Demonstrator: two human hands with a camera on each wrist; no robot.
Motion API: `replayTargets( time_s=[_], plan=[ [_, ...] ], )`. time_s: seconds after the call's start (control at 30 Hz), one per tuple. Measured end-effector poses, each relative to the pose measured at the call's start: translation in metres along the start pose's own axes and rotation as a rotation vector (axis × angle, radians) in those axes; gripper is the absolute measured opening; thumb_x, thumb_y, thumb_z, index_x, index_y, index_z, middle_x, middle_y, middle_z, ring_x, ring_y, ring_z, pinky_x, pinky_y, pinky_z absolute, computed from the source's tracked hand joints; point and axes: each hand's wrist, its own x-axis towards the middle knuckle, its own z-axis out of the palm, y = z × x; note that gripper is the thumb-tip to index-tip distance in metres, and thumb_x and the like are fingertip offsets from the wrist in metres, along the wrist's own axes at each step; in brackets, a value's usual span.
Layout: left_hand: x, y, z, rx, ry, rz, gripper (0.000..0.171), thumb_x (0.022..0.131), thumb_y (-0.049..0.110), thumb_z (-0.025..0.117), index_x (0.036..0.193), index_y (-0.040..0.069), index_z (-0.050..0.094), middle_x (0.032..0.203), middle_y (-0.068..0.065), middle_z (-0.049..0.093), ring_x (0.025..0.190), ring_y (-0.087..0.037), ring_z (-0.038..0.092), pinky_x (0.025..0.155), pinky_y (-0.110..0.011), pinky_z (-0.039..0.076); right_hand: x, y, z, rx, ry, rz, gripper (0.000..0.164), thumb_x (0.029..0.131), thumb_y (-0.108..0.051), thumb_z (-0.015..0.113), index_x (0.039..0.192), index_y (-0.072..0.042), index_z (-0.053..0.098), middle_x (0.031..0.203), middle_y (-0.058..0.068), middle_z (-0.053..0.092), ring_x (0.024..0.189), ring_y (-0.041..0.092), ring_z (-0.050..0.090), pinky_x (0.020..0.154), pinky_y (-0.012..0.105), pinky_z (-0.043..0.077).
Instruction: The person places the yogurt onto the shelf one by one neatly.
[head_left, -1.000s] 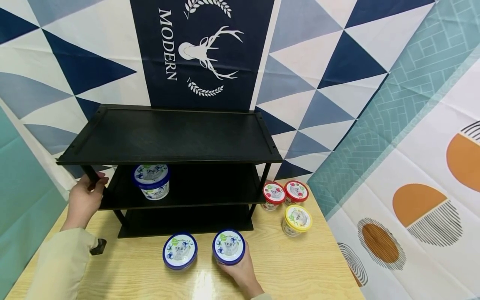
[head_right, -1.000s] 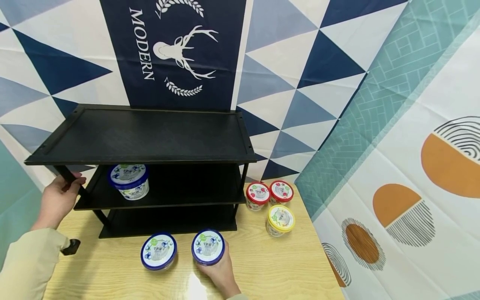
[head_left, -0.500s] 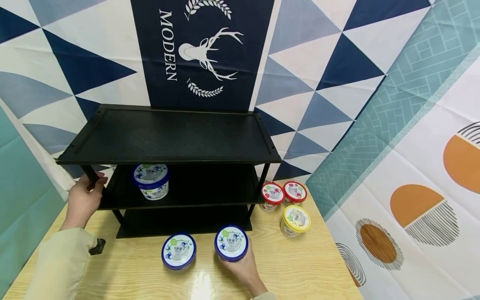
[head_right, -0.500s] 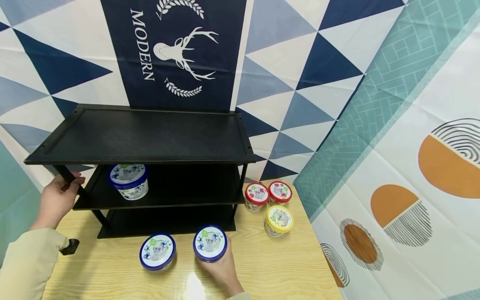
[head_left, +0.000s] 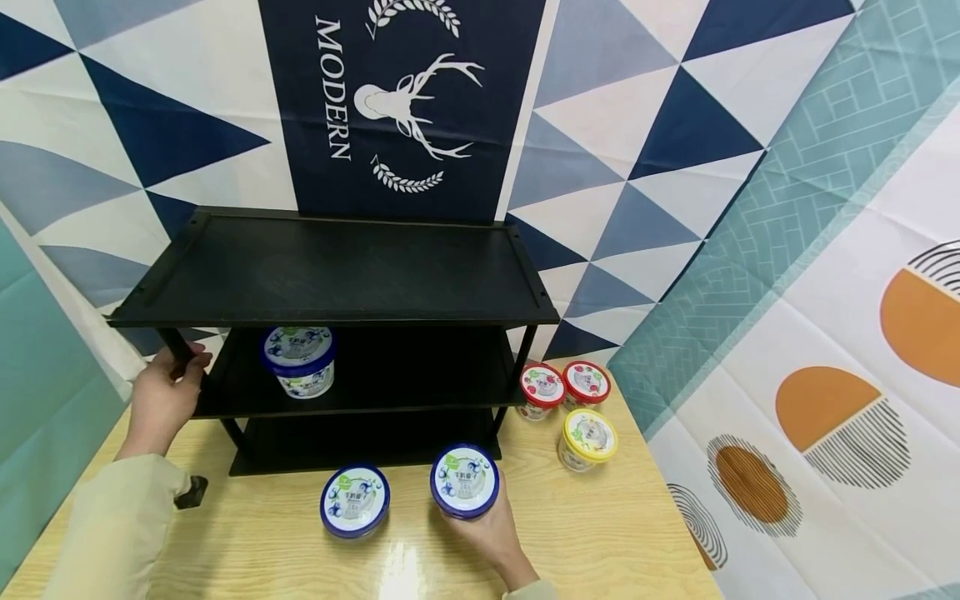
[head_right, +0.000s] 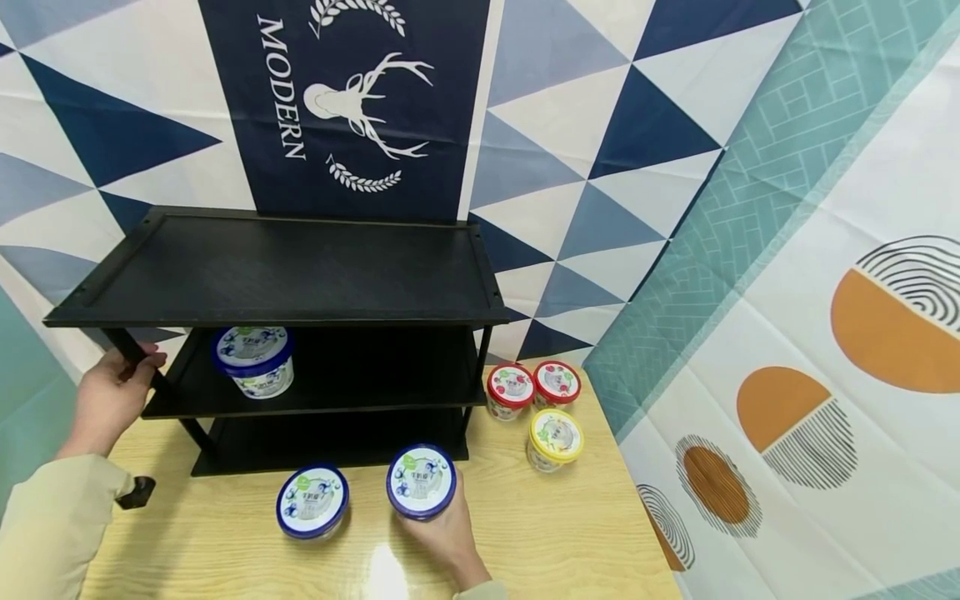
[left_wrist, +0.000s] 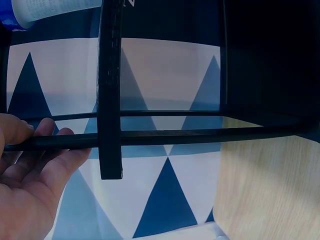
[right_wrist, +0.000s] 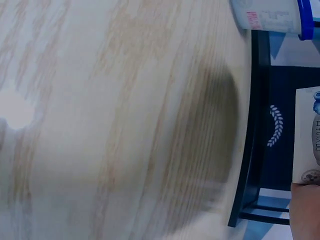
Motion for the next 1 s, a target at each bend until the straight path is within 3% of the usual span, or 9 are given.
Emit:
replayTargets(
  time_s=[1.0],
  plan=[
    [0.0, 0.002, -0.001, -0.005, -0.003, -0.014, 0.03, 0.098, 0.02, 0.04, 0.116, 0.0, 0.053, 0.089, 0.035, 0.042, 0.079, 0.023, 0.034, 0.064, -0.008, 0.036, 0.008, -0.02, -0.011, 0.049, -0.003, -0.061, 0.101, 0.052, -0.013, 0.089, 0.138, -0.013, 0.036, 0.127, 0.003, 0.054, 0.114, 0.015, 0.052, 0.104, 0.037, 0.037]
  ],
)
